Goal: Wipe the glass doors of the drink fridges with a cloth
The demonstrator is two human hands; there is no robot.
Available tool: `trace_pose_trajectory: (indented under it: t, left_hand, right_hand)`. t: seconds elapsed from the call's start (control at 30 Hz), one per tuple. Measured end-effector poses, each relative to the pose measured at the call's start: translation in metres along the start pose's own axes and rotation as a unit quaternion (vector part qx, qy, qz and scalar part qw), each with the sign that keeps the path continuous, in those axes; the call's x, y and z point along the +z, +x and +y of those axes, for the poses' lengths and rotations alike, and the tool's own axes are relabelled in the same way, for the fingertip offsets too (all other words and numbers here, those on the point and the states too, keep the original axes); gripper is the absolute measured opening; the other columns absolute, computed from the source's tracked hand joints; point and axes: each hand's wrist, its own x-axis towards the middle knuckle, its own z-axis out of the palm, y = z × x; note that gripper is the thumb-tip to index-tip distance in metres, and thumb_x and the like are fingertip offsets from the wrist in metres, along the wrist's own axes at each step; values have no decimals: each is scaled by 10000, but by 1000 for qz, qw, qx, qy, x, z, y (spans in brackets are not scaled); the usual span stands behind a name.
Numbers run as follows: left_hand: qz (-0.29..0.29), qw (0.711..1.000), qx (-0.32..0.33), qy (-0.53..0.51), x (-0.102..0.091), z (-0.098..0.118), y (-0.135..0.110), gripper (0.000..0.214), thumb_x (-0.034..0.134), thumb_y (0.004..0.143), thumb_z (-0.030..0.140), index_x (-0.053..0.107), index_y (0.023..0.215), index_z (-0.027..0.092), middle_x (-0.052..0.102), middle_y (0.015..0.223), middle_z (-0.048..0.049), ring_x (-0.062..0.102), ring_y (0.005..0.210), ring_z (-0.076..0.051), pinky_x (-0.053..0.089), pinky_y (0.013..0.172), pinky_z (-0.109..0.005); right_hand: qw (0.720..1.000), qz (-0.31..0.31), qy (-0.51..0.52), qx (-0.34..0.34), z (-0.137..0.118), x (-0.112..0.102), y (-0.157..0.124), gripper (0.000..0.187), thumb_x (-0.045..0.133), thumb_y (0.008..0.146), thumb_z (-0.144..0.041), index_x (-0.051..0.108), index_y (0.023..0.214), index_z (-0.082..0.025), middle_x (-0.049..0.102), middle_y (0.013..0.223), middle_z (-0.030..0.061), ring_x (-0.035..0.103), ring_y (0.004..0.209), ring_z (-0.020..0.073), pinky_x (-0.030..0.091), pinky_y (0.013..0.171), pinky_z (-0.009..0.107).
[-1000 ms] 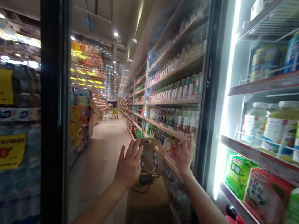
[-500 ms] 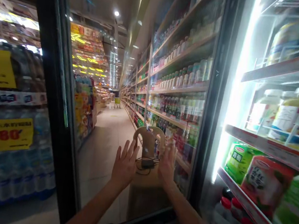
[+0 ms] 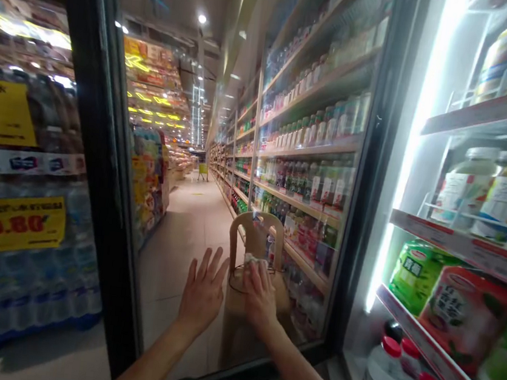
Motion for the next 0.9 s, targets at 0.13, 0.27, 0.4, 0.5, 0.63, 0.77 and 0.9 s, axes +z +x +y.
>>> trace_pose_trajectory:
  t: [0.13, 0.27, 0.4, 0.5, 0.63, 0.77, 0.9]
  left_hand:
    - [4, 1000, 14, 6, -2, -5, -4, 545, 462, 731, 92, 490, 1269, 176, 411, 1403, -77, 302, 1336, -265, 240, 1087, -452]
    - [2, 1000, 13, 8, -8, -12, -13, 534, 462, 742, 92, 472, 1275, 135, 400, 1404, -125, 273, 1350, -268, 234, 1089, -456]
    - [6, 1000, -8, 11, -17, -26, -21, 512, 468, 763, 113, 457, 1275, 108, 387, 1403, -167, 241, 1362, -277, 230, 1086, -480]
    - [11, 999, -32, 24, -24, -42, -25, 504, 469, 773, 114, 453, 1276, 126, 378, 1408, -172, 234, 1363, -288, 231, 1075, -514]
    - [2, 998, -48, 35, -27, -53, -29, 520, 469, 767, 99, 438, 1285, 130, 362, 1415, -182, 229, 1361, -310, 231, 1058, -558]
    - [7, 998, -46, 33, -29, -53, -28, 522, 468, 770, 112, 428, 1290, 124, 352, 1419, -186, 209, 1367, -313, 237, 1057, -560]
    - [37, 997, -58, 39, -35, -60, -15, 539, 479, 756, 110, 422, 1292, 124, 345, 1424, -179, 146, 1385, -300, 230, 1074, -536]
  right_hand:
    - [997, 34, -14, 74, 7, -9, 23, 642, 346, 840, -30, 228, 1431, -251, 191, 1506, 53, 128, 1392, 245, 350, 1054, 507]
    - [987, 54, -16, 153, -1, -9, 42, 623, 348, 854, -63, 193, 1443, -192, 108, 1518, 95, 59, 1397, 274, 300, 1061, 563]
    - [995, -46, 29, -89, -30, -3, 49, 548, 409, 846, -71, 368, 1373, -215, 305, 1466, 50, 133, 1392, 233, 342, 1074, 452]
    - [999, -5, 11, -42, -20, -9, 68, 544, 395, 850, -69, 367, 1370, -227, 278, 1477, 50, 148, 1390, 229, 340, 1072, 457]
    - [993, 73, -2, 95, -16, -12, 83, 543, 373, 860, -89, 322, 1395, -171, 172, 1507, 100, 92, 1396, 269, 295, 1078, 521]
    - [990, -33, 48, -128, -50, -1, 77, 512, 392, 838, -55, 431, 1326, -203, 363, 1435, 55, 142, 1392, 212, 327, 1084, 434]
    - [996, 26, 47, -65, -55, 5, 110, 471, 389, 856, -72, 451, 1308, -187, 377, 1423, 89, 111, 1397, 224, 316, 1075, 474]
